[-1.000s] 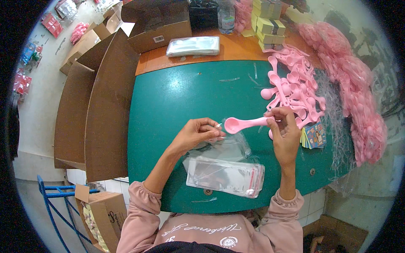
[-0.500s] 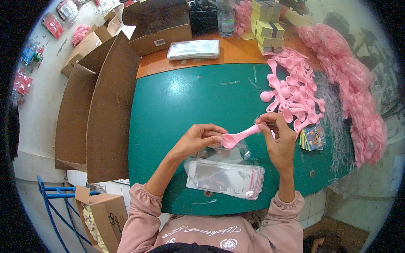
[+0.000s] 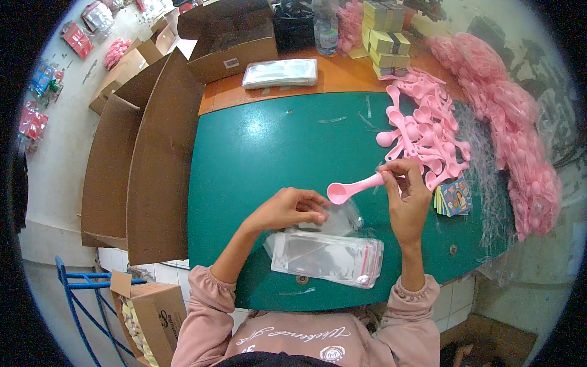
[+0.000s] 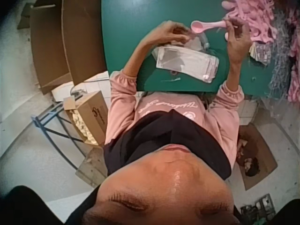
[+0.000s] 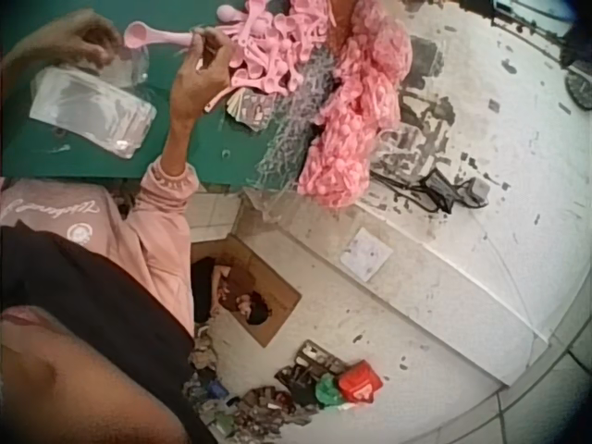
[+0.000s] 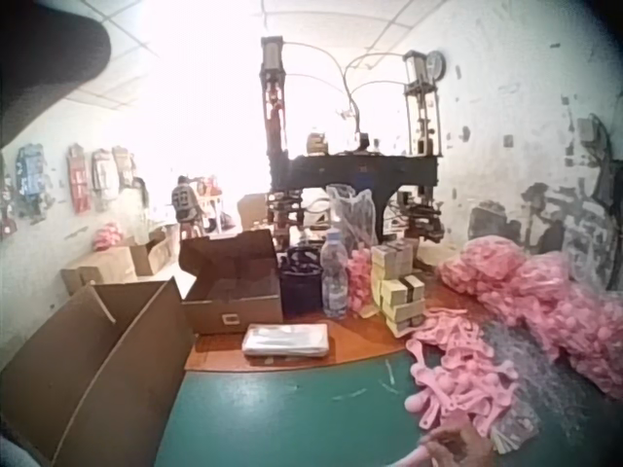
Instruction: The person repeatedly picks up pink plastic spoons and small printed cards, places them into clear plastic bags, and seals each bag. The sealed packages are stacked on the green table. The person handles the items one at a time throughout the clip.
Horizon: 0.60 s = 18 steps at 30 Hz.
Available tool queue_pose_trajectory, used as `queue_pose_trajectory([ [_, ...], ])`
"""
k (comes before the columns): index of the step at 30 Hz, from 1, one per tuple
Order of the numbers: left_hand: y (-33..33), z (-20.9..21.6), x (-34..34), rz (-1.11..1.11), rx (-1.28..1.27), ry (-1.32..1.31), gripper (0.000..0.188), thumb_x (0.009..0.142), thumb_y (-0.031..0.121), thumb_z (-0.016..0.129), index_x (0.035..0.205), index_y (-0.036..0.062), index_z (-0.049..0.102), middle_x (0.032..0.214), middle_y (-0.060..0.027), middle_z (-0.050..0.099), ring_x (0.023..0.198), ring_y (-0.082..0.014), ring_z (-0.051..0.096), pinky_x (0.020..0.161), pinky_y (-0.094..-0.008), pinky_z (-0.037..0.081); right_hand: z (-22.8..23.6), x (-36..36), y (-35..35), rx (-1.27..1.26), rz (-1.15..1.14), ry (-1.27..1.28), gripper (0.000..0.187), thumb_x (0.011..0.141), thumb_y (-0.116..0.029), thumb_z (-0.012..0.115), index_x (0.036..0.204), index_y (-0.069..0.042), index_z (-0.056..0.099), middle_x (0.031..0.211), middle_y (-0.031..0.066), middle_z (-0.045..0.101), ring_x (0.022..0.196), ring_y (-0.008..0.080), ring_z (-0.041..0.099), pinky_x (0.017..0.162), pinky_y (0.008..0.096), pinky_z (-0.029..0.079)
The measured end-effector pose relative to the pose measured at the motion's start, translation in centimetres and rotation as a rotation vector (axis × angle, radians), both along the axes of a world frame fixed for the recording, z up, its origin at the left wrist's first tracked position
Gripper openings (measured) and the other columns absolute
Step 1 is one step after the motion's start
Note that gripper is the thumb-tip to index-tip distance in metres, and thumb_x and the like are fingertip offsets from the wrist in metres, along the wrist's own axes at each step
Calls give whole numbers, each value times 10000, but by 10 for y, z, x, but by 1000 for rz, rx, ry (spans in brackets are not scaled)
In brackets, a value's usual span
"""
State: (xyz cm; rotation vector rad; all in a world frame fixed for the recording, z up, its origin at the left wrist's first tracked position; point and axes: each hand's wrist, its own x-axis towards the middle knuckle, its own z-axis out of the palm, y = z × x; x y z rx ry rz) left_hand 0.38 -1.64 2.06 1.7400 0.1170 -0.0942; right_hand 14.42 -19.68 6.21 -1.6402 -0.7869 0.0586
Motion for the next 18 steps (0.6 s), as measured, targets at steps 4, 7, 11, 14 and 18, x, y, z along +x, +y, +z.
queue_pose_trajectory([
  [4, -2, 2, 4, 106, -124, 118, 269, 770, 172, 671, 964, -6, 616, 800, -82, 668, 751, -104, 627, 669, -233, 477, -1, 2, -2, 16, -21, 32, 137, 831, 32, 541, 962, -7, 526, 878, 50, 588, 837, 111, 570, 758, 222, 461],
  [7, 2, 5, 4, 201, -127, 131, 253, 757, 149, 687, 948, -2, 617, 804, -78, 668, 755, -93, 619, 667, -212, 463, -4, 3, -3, 79, -42, 7, 126, 834, 27, 541, 956, -3, 526, 880, 52, 587, 831, 111, 568, 768, 224, 458],
  [11, 1, 13, 5, 245, -101, 152, 243, 753, 138, 686, 946, 7, 615, 772, -77, 668, 755, -96, 620, 673, -213, 460, -1, 1, -3, 88, -12, 36, 118, 835, 23, 545, 949, 4, 525, 887, 57, 589, 841, 114, 570, 776, 229, 457],
  [14, 0, 10, 6, 242, -152, 88, 244, 754, 149, 677, 947, 10, 625, 793, -76, 672, 735, -118, 628, 686, -244, 469, 1, -3, -1, 61, 48, 75, 120, 832, 24, 548, 949, 9, 524, 888, 61, 593, 846, 116, 573, 767, 231, 462],
  [18, -7, 1, 6, 243, -214, 89, 275, 775, 132, 662, 1001, -13, 600, 849, -75, 663, 770, -105, 611, 730, -263, 469, -2, -10, 6, -22, 200, 139, 130, 828, 22, 554, 955, 17, 525, 889, 68, 600, 840, 116, 575, 747, 234, 472],
])
